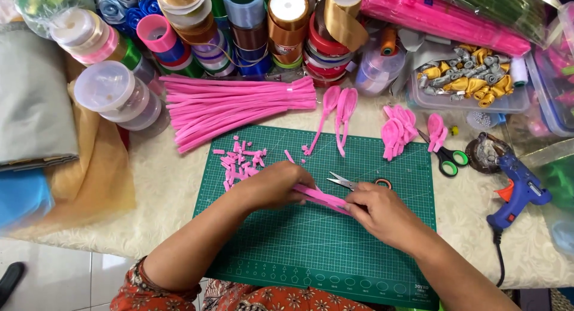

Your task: Bending and cutting pink pipe cleaners into specific shapes for a handicraft project.

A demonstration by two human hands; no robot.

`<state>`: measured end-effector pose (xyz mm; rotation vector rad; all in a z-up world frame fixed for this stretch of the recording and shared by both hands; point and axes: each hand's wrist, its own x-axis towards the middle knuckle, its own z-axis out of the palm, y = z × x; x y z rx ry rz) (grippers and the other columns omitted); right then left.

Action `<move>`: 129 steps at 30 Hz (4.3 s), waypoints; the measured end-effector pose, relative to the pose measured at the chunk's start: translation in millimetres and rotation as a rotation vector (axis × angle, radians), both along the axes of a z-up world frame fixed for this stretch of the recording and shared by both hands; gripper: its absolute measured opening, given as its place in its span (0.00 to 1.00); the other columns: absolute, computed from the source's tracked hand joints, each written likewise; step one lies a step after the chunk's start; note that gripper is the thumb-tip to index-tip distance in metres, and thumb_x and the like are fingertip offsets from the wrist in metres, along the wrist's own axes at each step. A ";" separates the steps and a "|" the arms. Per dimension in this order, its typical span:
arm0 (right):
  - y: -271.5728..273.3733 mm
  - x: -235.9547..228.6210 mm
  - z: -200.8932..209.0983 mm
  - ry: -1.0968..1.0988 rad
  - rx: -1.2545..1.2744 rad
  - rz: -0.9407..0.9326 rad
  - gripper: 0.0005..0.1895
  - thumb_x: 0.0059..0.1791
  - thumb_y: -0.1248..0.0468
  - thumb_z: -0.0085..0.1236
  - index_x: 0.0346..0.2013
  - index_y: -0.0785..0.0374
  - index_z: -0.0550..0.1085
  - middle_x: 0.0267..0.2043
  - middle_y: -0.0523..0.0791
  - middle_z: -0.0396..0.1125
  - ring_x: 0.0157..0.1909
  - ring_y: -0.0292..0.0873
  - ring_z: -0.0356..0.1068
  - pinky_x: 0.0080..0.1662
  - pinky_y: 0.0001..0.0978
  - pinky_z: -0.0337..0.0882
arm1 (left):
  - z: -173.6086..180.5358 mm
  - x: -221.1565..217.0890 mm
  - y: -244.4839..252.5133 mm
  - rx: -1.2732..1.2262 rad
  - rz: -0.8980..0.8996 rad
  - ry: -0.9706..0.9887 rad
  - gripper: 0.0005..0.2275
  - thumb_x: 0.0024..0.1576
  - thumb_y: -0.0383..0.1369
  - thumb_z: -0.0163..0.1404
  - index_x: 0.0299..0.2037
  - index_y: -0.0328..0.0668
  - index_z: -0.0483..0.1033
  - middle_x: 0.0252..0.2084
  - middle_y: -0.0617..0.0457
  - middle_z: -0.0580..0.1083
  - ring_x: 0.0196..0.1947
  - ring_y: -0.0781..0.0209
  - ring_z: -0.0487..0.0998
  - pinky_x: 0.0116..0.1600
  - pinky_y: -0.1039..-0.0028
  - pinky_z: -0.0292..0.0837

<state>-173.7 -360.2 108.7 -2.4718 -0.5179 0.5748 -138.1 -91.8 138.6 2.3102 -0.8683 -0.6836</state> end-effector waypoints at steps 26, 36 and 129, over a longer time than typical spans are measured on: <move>69.9 40.6 81.5 -0.248 0.722 -0.212 0.10 0.48 0.69 0.63 0.44 0.64 0.80 0.20 0.47 0.73 0.22 0.36 0.70 0.29 0.27 0.71 | 57.7 40.4 -36.3 -1.568 0.905 0.124 0.13 0.71 0.37 0.38 0.51 0.39 0.74 0.28 0.56 0.72 0.27 0.66 0.76 0.37 0.75 0.76; 64.7 35.8 149.5 -0.309 1.027 0.042 0.08 0.48 0.71 0.64 0.41 0.67 0.79 0.37 0.48 0.78 0.38 0.38 0.79 0.42 0.21 0.82 | 99.8 62.7 41.9 -1.970 0.892 -0.199 0.11 0.70 0.37 0.39 0.46 0.44 0.73 0.27 0.60 0.60 0.21 0.73 0.53 0.22 0.81 0.44; 96.8 31.8 131.5 -1.233 0.445 0.454 0.13 0.51 0.70 0.69 0.49 0.68 0.78 0.43 0.50 0.71 0.45 0.51 0.69 0.50 0.48 0.71 | 108.6 44.1 19.7 -1.590 0.656 0.234 0.14 0.66 0.43 0.40 0.32 0.46 0.69 0.20 0.65 0.52 0.16 0.74 0.47 0.18 0.81 0.38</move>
